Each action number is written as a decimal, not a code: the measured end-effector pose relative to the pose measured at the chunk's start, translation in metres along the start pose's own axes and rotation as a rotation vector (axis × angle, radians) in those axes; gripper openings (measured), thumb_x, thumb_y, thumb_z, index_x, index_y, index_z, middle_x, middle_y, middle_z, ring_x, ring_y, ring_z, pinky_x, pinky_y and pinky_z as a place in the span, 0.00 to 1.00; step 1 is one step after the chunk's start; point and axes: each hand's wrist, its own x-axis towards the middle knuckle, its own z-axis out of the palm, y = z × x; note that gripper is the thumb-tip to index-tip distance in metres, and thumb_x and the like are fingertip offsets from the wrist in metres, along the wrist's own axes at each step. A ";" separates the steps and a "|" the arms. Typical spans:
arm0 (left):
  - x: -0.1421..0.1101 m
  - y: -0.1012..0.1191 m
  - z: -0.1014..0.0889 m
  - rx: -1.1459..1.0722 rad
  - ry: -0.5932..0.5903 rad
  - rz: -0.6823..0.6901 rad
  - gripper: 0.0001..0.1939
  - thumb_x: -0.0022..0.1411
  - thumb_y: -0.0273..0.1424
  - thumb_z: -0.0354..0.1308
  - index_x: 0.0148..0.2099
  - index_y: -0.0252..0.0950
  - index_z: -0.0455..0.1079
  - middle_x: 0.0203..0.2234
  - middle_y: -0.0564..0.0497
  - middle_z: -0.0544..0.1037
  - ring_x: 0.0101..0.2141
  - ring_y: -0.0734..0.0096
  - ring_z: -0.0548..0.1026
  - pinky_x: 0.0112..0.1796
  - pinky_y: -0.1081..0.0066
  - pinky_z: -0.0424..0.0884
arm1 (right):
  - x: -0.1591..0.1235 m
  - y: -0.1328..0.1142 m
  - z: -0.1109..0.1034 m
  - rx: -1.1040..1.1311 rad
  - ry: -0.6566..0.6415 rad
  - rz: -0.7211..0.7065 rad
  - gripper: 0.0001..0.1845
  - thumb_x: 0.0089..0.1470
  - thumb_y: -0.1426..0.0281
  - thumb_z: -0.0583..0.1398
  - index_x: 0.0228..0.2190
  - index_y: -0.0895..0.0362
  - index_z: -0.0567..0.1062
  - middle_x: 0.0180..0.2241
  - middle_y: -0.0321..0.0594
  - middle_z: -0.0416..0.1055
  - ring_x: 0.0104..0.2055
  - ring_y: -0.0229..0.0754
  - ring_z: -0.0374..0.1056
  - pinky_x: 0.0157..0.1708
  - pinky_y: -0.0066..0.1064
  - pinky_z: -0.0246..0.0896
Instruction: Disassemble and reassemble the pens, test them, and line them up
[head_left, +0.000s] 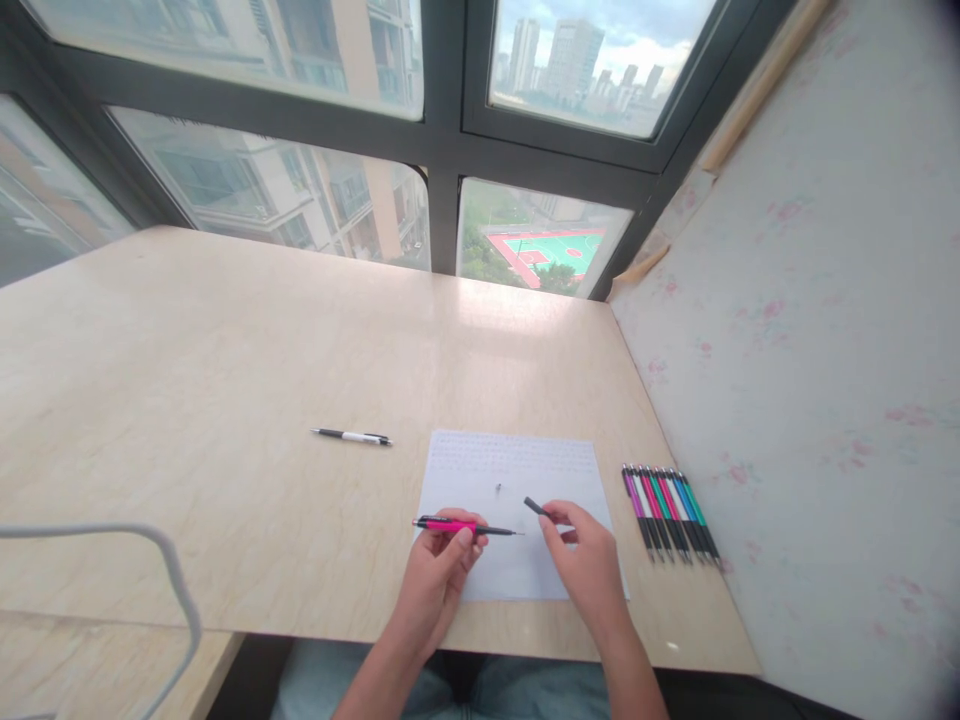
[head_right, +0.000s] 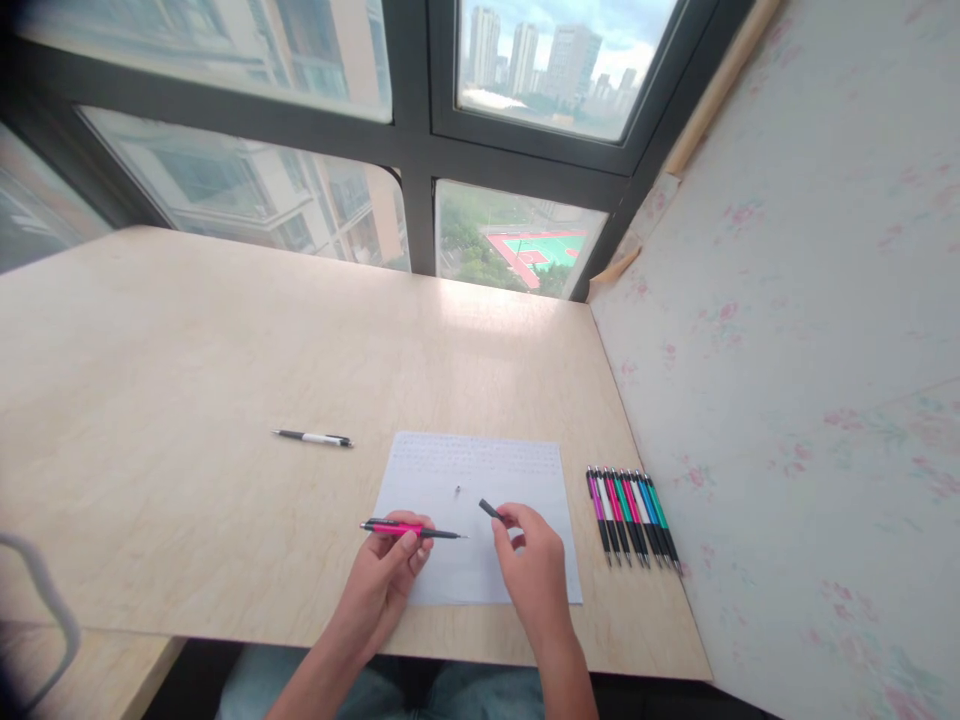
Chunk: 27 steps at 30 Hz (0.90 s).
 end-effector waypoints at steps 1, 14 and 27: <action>0.000 0.000 0.000 0.004 -0.007 0.002 0.11 0.51 0.30 0.71 0.37 0.34 0.75 0.35 0.49 0.79 0.32 0.76 0.76 0.37 0.77 0.72 | 0.003 -0.001 0.008 -0.057 0.013 -0.027 0.12 0.59 0.63 0.56 0.35 0.57 0.77 0.34 0.46 0.76 0.35 0.46 0.72 0.30 0.34 0.68; 0.000 -0.003 -0.002 0.083 -0.057 0.016 0.09 0.53 0.31 0.69 0.37 0.33 0.76 0.35 0.47 0.78 0.33 0.72 0.75 0.39 0.73 0.71 | 0.009 -0.016 0.030 0.009 -0.005 0.051 0.22 0.63 0.55 0.52 0.32 0.58 0.78 0.28 0.44 0.76 0.29 0.44 0.69 0.31 0.33 0.62; 0.000 -0.005 0.002 0.305 -0.072 0.088 0.08 0.50 0.32 0.70 0.33 0.34 0.78 0.31 0.48 0.77 0.31 0.67 0.74 0.38 0.68 0.70 | -0.006 -0.030 -0.005 0.126 -0.332 -0.025 0.22 0.62 0.60 0.55 0.21 0.56 0.75 0.23 0.37 0.73 0.28 0.40 0.68 0.29 0.29 0.59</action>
